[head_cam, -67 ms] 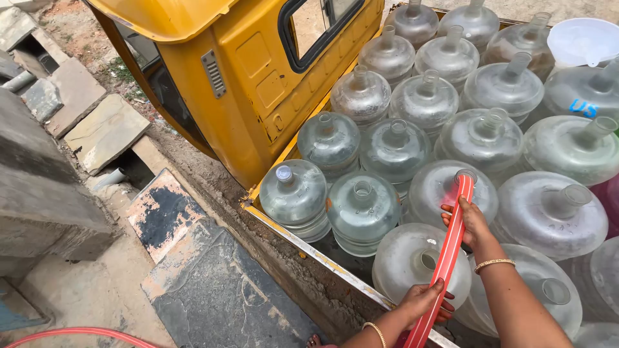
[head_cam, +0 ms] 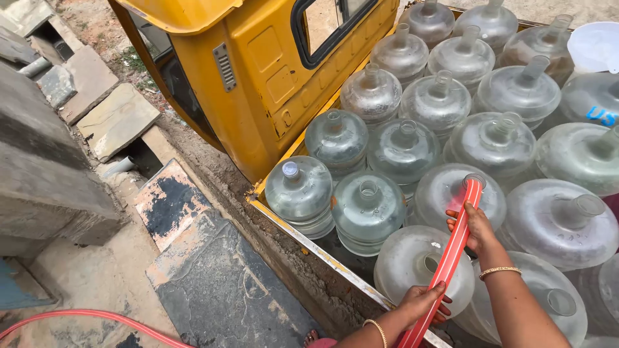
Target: Filling large 20-liter plastic water jugs with a hose on the back of a vehicle.
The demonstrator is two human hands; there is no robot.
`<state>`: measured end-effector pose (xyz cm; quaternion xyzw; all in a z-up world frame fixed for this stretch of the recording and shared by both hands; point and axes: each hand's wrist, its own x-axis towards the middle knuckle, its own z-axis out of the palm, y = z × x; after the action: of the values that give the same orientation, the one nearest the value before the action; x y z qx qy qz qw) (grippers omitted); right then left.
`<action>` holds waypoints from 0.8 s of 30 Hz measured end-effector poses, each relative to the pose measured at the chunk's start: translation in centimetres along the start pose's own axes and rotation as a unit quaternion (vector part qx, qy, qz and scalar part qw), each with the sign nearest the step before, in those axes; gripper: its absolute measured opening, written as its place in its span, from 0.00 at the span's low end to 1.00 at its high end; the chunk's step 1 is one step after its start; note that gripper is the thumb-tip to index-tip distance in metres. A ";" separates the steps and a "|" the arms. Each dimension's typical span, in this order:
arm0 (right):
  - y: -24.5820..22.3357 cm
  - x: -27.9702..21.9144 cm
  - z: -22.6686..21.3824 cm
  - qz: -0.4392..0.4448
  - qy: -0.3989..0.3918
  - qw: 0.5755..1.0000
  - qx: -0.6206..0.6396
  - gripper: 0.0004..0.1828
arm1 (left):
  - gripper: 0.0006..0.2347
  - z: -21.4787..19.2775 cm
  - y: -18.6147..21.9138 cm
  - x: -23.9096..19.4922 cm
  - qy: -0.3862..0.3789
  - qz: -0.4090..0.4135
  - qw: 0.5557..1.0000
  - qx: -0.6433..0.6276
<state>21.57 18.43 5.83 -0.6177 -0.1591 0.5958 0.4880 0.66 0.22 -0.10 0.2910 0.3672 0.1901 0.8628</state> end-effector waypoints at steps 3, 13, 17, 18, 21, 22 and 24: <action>0.9 0.4 -0.1 -0.005 0.005 1.000 -0.028 0.23 | 0.25 0.7 1.4 -1.4 0.063 -0.005 0.997 0.039; 3.7 5.0 -0.1 -0.014 0.061 0.998 0.000 0.31 | 0.18 -4.0 0.5 2.9 0.075 0.085 0.993 0.041; 4.2 4.6 1.2 -0.018 0.097 0.994 0.041 0.31 | 0.19 -5.2 4.3 1.7 0.091 0.065 0.992 0.054; 4.8 5.9 1.3 -0.129 0.183 0.975 0.007 0.30 | 0.21 -6.1 6.0 1.8 0.104 0.076 0.987 0.101; 3.6 2.9 2.4 -0.249 0.254 0.934 -0.025 0.31 | 0.25 -7.3 8.7 1.8 0.129 0.095 0.969 0.188; 3.8 0.1 2.8 -0.251 0.253 0.934 -0.029 0.31 | 0.28 -7.2 8.3 1.5 0.136 0.090 0.960 0.228; 5.8 -5.7 0.0 -0.243 0.278 0.929 -0.033 0.31 | 0.28 -5.7 6.5 -0.7 0.125 0.040 0.965 0.227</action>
<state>17.98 11.27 4.50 -0.7167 -0.1817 0.2579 0.6220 -4.78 6.87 1.25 0.4678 0.4937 0.1710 0.7129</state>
